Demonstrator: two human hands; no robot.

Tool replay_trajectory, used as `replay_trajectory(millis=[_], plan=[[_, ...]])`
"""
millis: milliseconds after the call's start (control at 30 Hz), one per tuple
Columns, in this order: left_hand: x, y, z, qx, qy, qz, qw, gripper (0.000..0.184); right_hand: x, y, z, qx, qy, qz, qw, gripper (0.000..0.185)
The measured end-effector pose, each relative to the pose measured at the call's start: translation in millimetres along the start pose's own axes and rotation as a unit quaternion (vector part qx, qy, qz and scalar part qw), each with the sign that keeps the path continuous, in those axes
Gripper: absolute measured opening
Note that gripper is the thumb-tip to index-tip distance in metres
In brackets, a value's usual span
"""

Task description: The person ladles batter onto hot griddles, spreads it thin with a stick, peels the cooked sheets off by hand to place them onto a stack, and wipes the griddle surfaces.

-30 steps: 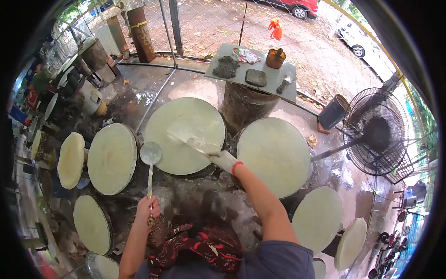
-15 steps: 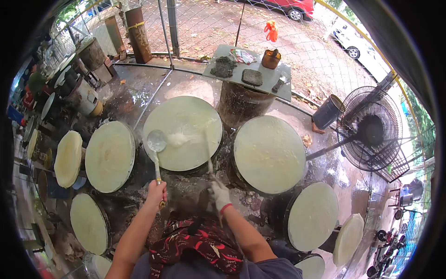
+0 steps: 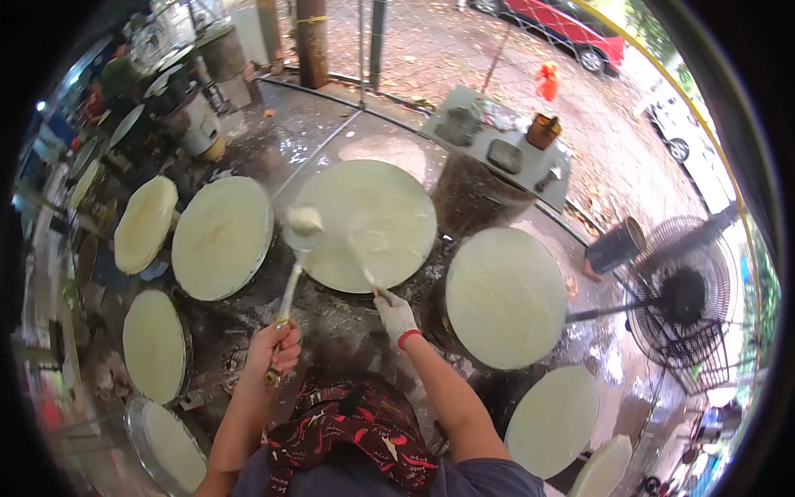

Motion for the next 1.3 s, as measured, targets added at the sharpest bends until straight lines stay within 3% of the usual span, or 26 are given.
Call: replay_trajectory(millis=[33,133,200,267,367,433,533,700,767,833,867,900,933,1033,1167,1300], plan=[[-1,2,0,-0.002,0.014,-0.004,1.0,0.01,-9,8,18,-0.108,0.032,0.032,0.993,0.032],[-8,26,-15,0.024,0.081,-0.023,0.996,0.01,-6,16,21,-0.153,-0.037,0.162,0.974,0.033],[-8,53,-35,0.052,0.095,0.001,0.994,0.01,-15,16,4,0.008,-0.088,0.195,0.977,0.029],[-7,81,-61,0.082,0.112,0.03,0.99,0.01,33,-14,-22,0.092,-0.212,0.184,0.955,0.025],[4,127,-107,0.133,0.141,0.083,0.978,0.005,-7,-4,13,0.088,-0.197,0.071,0.974,0.023],[9,166,-147,0.172,0.165,0.121,0.964,0.005,-7,5,64,0.033,-0.086,0.13,0.987,0.02],[22,218,-209,0.221,0.194,0.167,0.941,0.007,-15,40,182,-0.077,-0.008,0.108,0.991,0.018],[41,314,-323,0.3,0.23,0.216,0.9,0.01,-11,96,436,-0.309,0.041,0.125,0.942,0.025],[47,355,-361,0.342,0.235,0.226,0.881,0.011,3,80,543,-0.368,0.066,-0.032,0.927,0.031],[49,393,-396,0.372,0.249,0.241,0.861,0.012,-14,74,620,-0.321,0.24,-0.029,0.916,0.036],[48,410,-412,0.381,0.263,0.252,0.85,0.012,-26,67,651,-0.299,0.274,-0.109,0.908,0.038],[48,426,-426,0.392,0.278,0.263,0.837,0.012,-16,50,682,-0.286,0.278,-0.121,0.909,0.04],[48,440,-437,0.407,0.285,0.271,0.824,0.013,-26,47,702,-0.257,0.301,-0.144,0.907,0.044],[44,480,-463,0.45,0.304,0.292,0.787,0.014,11,31,745,-0.266,0.278,-0.079,0.92,0.045],[35,508,-488,0.479,0.321,0.305,0.758,0.013,-21,82,750,-0.261,0.375,-0.198,0.867,0.043],[29,517,-500,0.487,0.342,0.304,0.744,0.012,-36,83,736,-0.21,0.324,-0.207,0.899,0.039]])
Point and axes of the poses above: each hand's wrist, its own y-axis away from the middle knuckle, its own z-axis out of the palm, x = y × z, the point moved 9 cm from there along -y, towards the middle knuckle, and after that the axes turned 13 degrees about -y, right-handed, at the moved point
